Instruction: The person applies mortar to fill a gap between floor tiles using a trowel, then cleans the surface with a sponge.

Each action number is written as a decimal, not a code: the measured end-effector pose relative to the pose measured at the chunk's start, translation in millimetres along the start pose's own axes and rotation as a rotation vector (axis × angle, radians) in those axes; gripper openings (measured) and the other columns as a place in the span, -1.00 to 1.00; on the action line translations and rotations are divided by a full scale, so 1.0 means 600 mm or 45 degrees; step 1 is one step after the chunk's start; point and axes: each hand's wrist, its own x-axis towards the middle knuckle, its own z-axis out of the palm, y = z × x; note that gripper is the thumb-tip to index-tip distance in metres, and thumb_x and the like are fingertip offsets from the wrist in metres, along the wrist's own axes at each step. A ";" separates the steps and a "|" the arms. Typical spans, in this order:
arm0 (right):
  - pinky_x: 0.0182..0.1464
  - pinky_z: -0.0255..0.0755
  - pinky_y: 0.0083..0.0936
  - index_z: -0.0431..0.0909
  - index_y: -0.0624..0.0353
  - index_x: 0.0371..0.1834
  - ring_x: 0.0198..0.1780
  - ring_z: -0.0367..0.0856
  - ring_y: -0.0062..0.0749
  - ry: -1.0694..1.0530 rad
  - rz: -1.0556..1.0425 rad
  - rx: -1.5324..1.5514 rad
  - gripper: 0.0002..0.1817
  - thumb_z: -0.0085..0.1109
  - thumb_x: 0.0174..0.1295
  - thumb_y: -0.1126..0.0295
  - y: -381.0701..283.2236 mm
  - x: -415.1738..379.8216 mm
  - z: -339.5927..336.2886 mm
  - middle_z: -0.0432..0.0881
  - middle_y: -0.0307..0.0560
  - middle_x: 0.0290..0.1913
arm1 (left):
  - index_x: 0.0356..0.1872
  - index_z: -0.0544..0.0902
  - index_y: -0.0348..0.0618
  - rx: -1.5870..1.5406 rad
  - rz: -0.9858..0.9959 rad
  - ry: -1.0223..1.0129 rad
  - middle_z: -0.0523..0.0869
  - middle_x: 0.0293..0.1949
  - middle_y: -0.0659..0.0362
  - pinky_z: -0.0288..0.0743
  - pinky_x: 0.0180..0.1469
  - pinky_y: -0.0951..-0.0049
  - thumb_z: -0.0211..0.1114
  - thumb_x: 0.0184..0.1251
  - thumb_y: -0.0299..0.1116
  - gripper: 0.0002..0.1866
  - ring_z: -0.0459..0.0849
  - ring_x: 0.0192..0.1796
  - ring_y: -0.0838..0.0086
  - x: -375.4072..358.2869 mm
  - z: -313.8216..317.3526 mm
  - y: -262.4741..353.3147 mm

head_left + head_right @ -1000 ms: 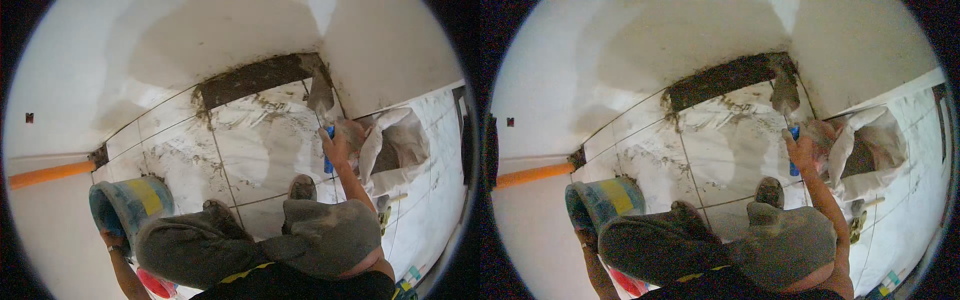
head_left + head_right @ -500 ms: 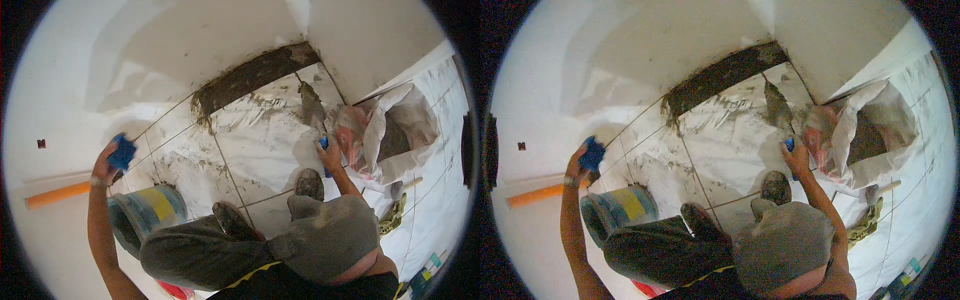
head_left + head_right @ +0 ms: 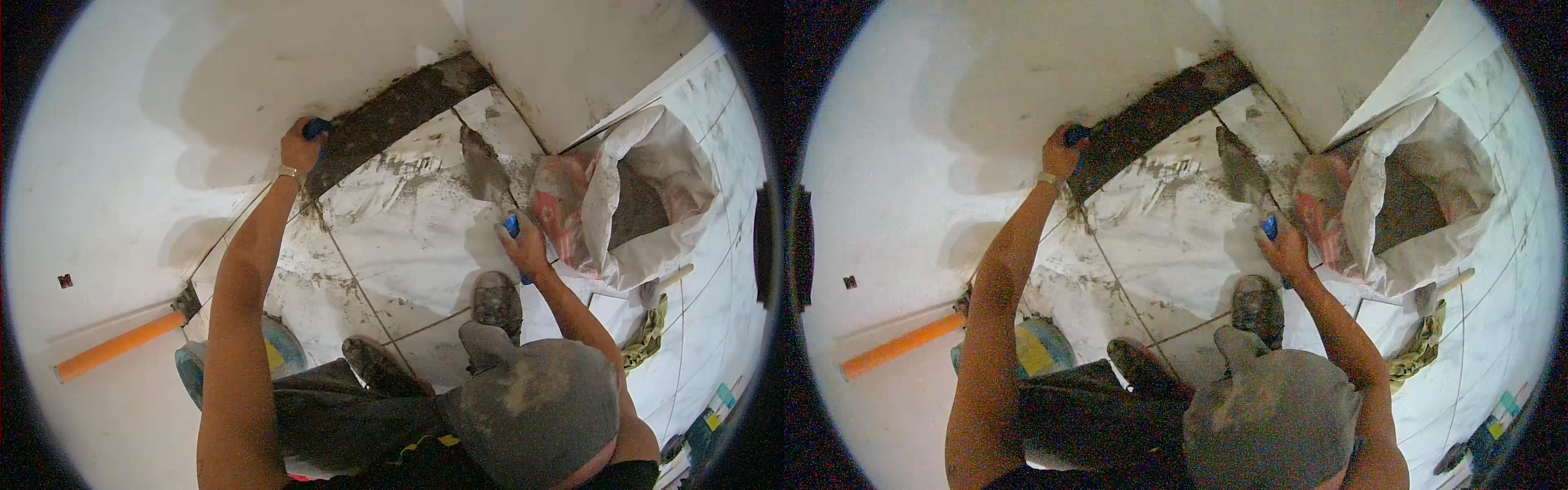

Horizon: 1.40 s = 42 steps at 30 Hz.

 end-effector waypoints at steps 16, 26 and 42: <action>-0.20 0.44 -0.16 0.50 0.25 -0.10 -0.31 0.59 0.07 0.020 0.025 0.079 -0.51 0.23 0.11 0.04 0.009 0.003 0.005 0.61 0.16 -0.37 | 0.11 0.55 0.02 0.470 0.154 -0.741 0.68 -0.11 -0.03 0.50 0.05 0.15 0.42 -0.06 -0.21 -0.42 0.64 -0.03 0.08 -0.036 -0.077 -0.078; -0.15 0.45 -0.12 0.47 0.26 0.01 -0.26 0.60 0.11 -0.050 0.046 -0.052 -0.45 0.20 0.11 0.04 -0.004 0.004 -0.005 0.62 0.22 -0.32 | -0.03 0.55 -0.09 0.341 0.497 -0.038 0.71 -0.24 -0.04 0.54 -0.03 0.13 0.41 0.06 -0.13 -0.53 0.68 -0.15 0.06 0.108 0.019 0.157; -0.12 0.45 -0.11 0.49 0.27 -0.05 -0.19 0.60 0.14 -0.049 0.101 0.010 -0.47 0.24 0.08 0.05 -0.010 0.006 -0.003 0.61 0.26 -0.26 | 0.04 0.54 -0.07 0.324 0.229 -0.619 0.68 -0.13 -0.05 0.50 0.05 0.19 0.38 0.06 -0.20 -0.52 0.66 -0.05 0.09 -0.045 -0.092 -0.009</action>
